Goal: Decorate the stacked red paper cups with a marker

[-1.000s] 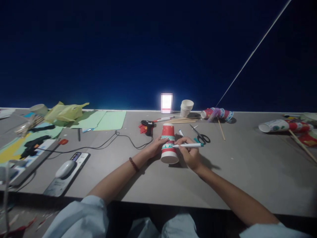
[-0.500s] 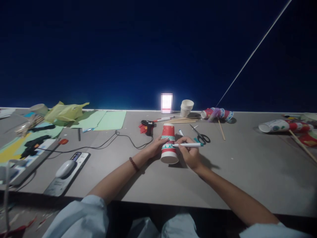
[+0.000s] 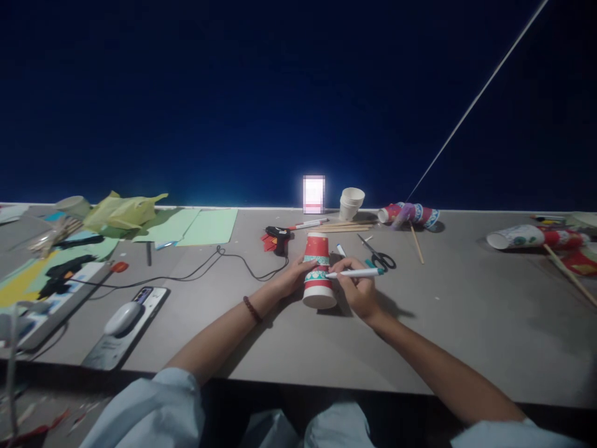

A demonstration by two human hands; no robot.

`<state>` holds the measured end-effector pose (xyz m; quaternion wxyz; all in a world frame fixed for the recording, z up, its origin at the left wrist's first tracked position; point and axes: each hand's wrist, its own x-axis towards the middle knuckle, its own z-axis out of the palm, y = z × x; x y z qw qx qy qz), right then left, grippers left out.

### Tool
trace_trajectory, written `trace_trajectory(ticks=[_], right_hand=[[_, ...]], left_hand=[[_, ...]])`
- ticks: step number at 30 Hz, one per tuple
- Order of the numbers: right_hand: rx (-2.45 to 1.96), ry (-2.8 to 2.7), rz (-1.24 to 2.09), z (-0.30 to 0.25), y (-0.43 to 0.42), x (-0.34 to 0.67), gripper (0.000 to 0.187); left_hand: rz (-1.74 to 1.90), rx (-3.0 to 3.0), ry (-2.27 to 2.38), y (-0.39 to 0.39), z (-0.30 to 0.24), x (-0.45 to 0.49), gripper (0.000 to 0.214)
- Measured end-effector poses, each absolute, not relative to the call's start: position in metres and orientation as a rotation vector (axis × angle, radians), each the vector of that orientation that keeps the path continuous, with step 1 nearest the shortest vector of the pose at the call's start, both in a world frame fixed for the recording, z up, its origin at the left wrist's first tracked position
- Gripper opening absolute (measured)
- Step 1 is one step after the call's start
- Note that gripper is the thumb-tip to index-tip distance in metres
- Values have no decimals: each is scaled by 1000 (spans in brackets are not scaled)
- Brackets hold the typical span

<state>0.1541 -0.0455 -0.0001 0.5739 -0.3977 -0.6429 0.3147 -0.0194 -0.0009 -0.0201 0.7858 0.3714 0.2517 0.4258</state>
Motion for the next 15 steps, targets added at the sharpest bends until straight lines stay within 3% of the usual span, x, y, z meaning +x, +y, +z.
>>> trace_trajectory(ticks=[15], right_hand=[[-991, -1566, 673, -3, -47, 152, 6]], left_hand=[[934, 730, 597, -2, -17, -18, 50]])
